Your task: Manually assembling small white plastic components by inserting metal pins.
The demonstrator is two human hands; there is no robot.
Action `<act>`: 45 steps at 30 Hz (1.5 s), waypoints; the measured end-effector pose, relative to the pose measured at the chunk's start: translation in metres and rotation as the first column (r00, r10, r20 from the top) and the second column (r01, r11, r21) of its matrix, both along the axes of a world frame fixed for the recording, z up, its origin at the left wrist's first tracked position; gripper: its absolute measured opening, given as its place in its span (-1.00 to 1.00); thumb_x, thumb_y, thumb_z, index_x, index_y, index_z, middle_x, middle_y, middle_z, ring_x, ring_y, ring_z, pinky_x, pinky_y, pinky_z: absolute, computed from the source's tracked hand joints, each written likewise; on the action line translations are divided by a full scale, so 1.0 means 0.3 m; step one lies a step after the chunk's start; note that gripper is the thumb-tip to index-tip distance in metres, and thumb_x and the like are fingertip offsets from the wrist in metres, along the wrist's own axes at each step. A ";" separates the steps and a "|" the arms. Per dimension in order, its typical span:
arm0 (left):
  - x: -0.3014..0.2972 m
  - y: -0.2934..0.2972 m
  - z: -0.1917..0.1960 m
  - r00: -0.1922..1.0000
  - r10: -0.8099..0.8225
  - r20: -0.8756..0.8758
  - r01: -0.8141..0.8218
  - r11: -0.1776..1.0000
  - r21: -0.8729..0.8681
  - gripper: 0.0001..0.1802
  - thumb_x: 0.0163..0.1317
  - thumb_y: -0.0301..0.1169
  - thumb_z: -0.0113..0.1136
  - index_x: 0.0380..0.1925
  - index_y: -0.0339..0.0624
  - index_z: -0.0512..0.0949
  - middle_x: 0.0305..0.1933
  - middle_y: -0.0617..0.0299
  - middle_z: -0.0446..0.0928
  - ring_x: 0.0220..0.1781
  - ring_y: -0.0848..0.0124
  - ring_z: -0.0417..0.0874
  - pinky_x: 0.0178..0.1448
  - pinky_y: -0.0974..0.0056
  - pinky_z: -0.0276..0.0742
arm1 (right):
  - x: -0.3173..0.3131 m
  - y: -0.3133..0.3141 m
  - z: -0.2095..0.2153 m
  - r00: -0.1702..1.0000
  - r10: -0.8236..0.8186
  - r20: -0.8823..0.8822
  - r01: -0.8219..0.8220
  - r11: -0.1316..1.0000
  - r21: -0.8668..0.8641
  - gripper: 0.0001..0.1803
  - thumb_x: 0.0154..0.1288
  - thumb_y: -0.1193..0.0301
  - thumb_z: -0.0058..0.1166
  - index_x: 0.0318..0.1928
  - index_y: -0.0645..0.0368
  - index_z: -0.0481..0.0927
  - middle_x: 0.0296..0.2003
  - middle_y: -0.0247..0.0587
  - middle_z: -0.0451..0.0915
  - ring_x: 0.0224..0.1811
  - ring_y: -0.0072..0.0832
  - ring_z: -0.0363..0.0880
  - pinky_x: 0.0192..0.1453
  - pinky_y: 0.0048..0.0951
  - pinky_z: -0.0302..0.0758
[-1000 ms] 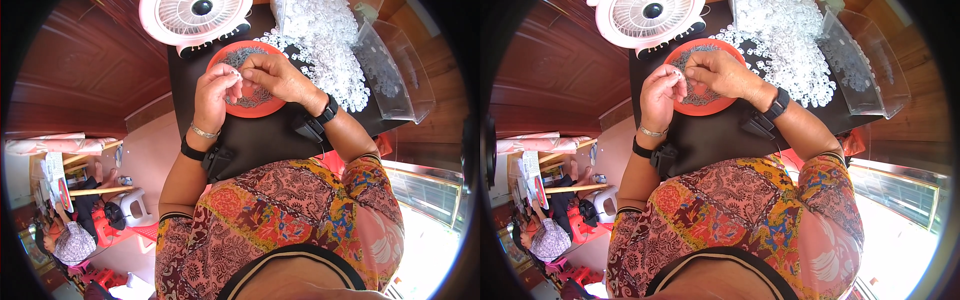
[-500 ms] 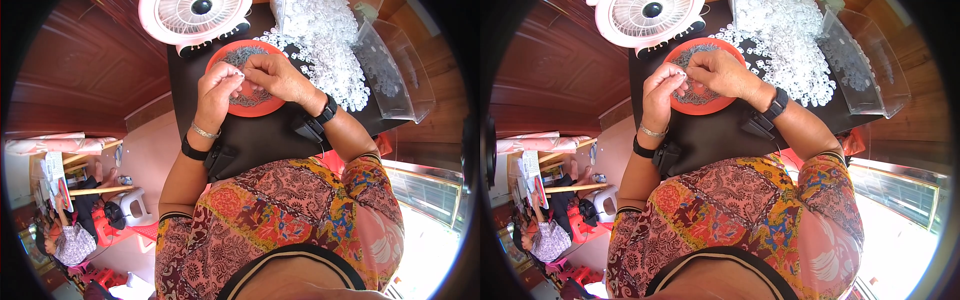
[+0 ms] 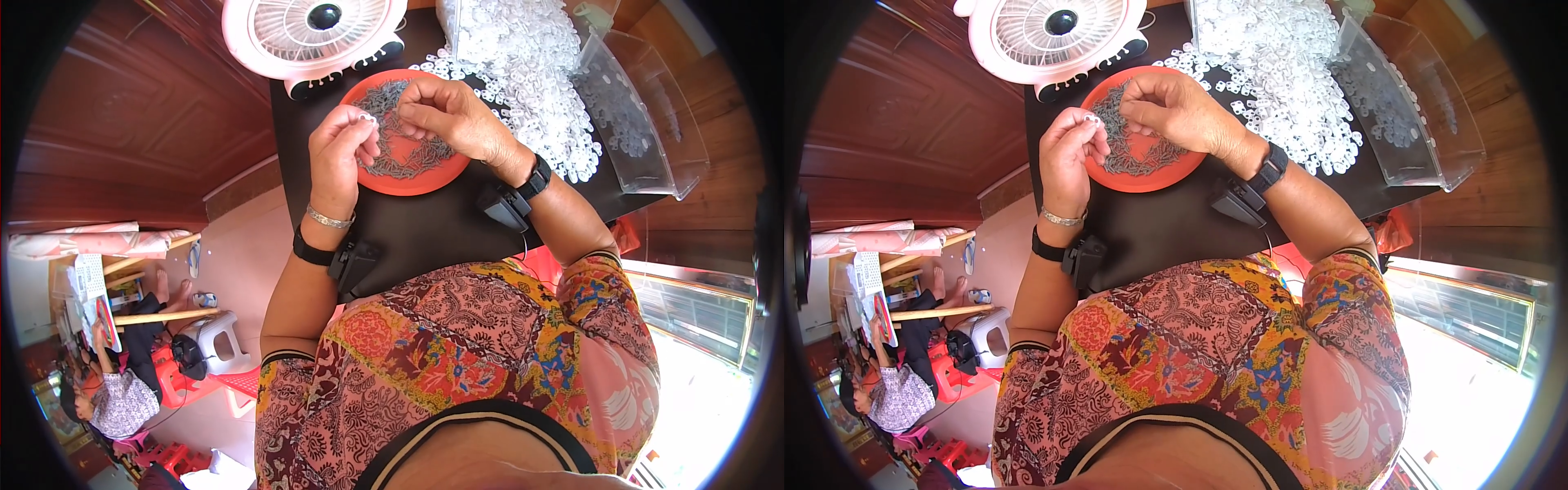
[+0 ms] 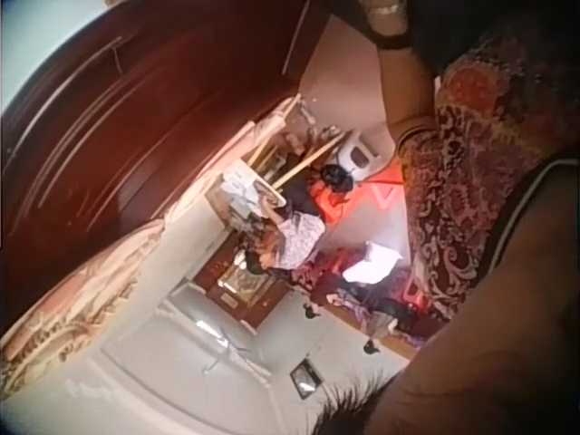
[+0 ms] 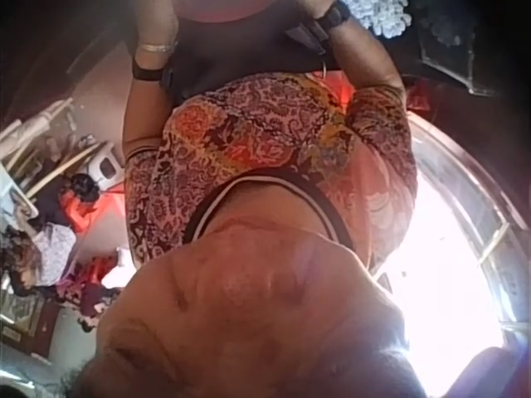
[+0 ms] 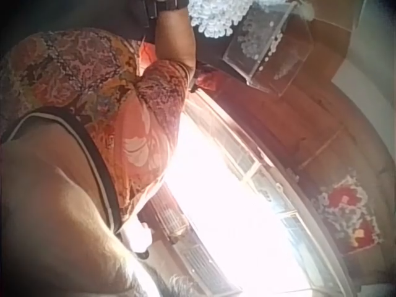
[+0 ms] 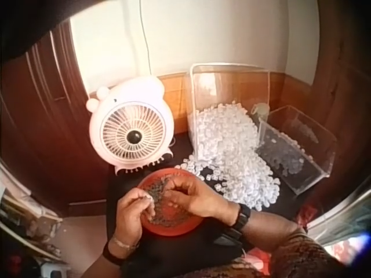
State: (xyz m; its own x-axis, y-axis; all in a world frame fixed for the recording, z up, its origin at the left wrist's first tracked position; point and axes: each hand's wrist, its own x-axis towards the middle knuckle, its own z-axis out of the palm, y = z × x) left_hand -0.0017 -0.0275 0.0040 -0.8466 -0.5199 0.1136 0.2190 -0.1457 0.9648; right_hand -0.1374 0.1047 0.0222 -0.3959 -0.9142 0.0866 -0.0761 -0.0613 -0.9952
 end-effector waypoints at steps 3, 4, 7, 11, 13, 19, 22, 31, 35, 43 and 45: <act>0.001 0.009 0.003 0.997 -0.067 0.048 0.067 0.998 -0.016 -0.84 0.22 -0.38 0.04 -0.47 -0.23 0.48 -0.60 0.33 0.44 -0.60 0.63 0.38 -0.53 0.52 0.24 | -0.012 0.008 -0.001 0.992 0.056 -0.116 -0.060 0.998 -0.026 -0.92 0.29 0.50 0.07 -0.30 0.28 0.56 -0.45 -0.40 0.55 -0.42 -0.72 0.42 -0.29 -0.62 0.43; 0.002 0.012 0.005 0.997 -0.065 0.048 0.066 0.998 -0.015 -0.84 0.22 -0.38 0.04 -0.47 -0.23 0.48 -0.60 0.33 0.44 -0.60 0.63 0.38 -0.53 0.52 0.24 | -0.008 0.010 0.006 0.992 0.058 -0.115 -0.061 0.998 -0.025 -0.92 0.29 0.50 0.07 -0.30 0.28 0.56 -0.45 -0.40 0.55 -0.42 -0.72 0.42 -0.29 -0.62 0.43; 0.002 0.016 0.005 0.993 -0.112 0.047 0.115 0.992 -0.053 -0.84 0.22 -0.38 0.03 -0.47 -0.22 0.48 -0.63 0.34 0.42 -0.62 0.63 0.36 -0.55 0.53 0.22 | 0.010 0.021 0.040 0.846 -0.009 -0.532 0.025 0.999 0.022 -0.90 0.30 0.49 0.06 -0.30 0.29 0.57 -0.43 -0.40 0.58 -0.38 -0.70 0.47 -0.24 -0.61 0.45; 0.000 0.019 0.003 0.992 -0.115 0.046 0.117 0.992 -0.054 -0.84 0.22 -0.38 0.03 -0.47 -0.22 0.47 -0.63 0.35 0.40 -0.63 0.63 0.35 -0.55 0.53 0.22 | 0.008 0.017 0.036 0.893 0.009 -0.450 -0.006 1.000 0.007 -0.90 0.29 0.50 0.08 -0.28 0.29 0.59 -0.40 -0.40 0.60 -0.32 -0.70 0.50 -0.17 -0.61 0.46; 0.000 0.022 0.006 0.993 -0.112 0.044 0.114 0.992 -0.059 -0.84 0.22 -0.38 0.03 -0.48 -0.21 0.47 -0.64 0.36 0.39 -0.63 0.63 0.35 -0.55 0.53 0.22 | 0.003 0.017 0.031 0.928 0.019 -0.371 -0.025 1.000 -0.012 -0.91 0.29 0.51 0.08 -0.27 0.29 0.59 -0.39 -0.40 0.59 -0.32 -0.71 0.50 -0.16 -0.61 0.47; 0.004 0.022 0.008 0.990 -0.118 0.080 0.126 0.986 -0.108 -0.84 0.22 -0.39 0.03 -0.49 -0.21 0.46 -0.65 0.38 0.35 -0.63 0.64 0.32 -0.55 0.52 0.19 | -0.005 0.021 0.026 0.983 0.031 -0.180 -0.044 0.996 -0.072 -0.95 0.29 0.55 0.06 -0.28 0.27 0.56 -0.40 -0.42 0.56 -0.30 -0.72 0.47 -0.14 -0.61 0.45; 0.009 0.027 0.014 0.988 -0.125 0.093 0.137 0.980 -0.144 -0.84 0.22 -0.40 0.04 -0.50 -0.23 0.45 -0.64 0.39 0.33 -0.62 0.65 0.31 -0.53 0.51 0.18 | 0.001 0.020 0.032 0.968 0.029 -0.251 -0.043 0.998 -0.048 -0.94 0.30 0.54 0.04 -0.30 0.28 0.55 -0.41 -0.42 0.55 -0.30 -0.72 0.45 -0.15 -0.62 0.44; 0.012 0.035 0.023 0.981 -0.155 0.119 0.175 0.968 -0.181 -0.86 0.22 -0.44 0.04 -0.50 -0.24 0.44 -0.60 0.41 0.32 -0.59 0.66 0.29 -0.49 0.50 0.22 | 0.002 0.024 0.039 0.902 0.059 -0.427 -0.065 0.998 0.001 -0.93 0.30 0.53 0.02 -0.32 0.28 0.51 -0.44 -0.41 0.52 -0.34 -0.71 0.41 -0.20 -0.60 0.40; 0.011 0.040 0.012 0.985 -0.115 0.127 0.150 0.937 -0.316 -0.84 0.23 -0.41 0.02 -0.49 -0.23 0.43 -0.63 0.40 0.33 -0.61 0.65 0.32 -0.53 0.50 0.19 | 0.007 0.028 0.047 0.851 0.049 -0.523 -0.046 0.999 0.018 -0.94 0.28 0.54 0.02 -0.35 0.27 0.49 -0.47 -0.40 0.50 -0.39 -0.69 0.39 -0.25 -0.58 0.39; 0.002 0.051 -0.018 0.997 -0.056 0.061 0.078 0.883 -0.462 -0.85 0.24 -0.41 0.03 -0.45 -0.24 0.45 -0.65 0.37 0.37 -0.62 0.66 0.33 -0.55 0.52 0.16 | 0.000 0.035 0.046 0.819 0.039 -0.572 -0.027 0.999 0.030 -0.92 0.25 0.49 0.04 -0.36 0.25 0.50 -0.52 -0.35 0.49 -0.46 -0.64 0.40 -0.32 -0.55 0.40; -0.005 0.051 -0.029 1.000 -0.028 -0.012 0.016 0.817 -0.577 -0.86 0.24 -0.41 0.03 -0.43 -0.25 0.46 -0.64 0.37 0.37 -0.62 0.65 0.33 -0.55 0.53 0.17 | 0.001 0.037 0.050 0.796 0.049 -0.603 -0.027 0.999 0.045 -0.91 0.22 0.48 0.06 -0.33 0.25 0.52 -0.51 -0.30 0.53 -0.45 -0.59 0.46 -0.31 -0.52 0.42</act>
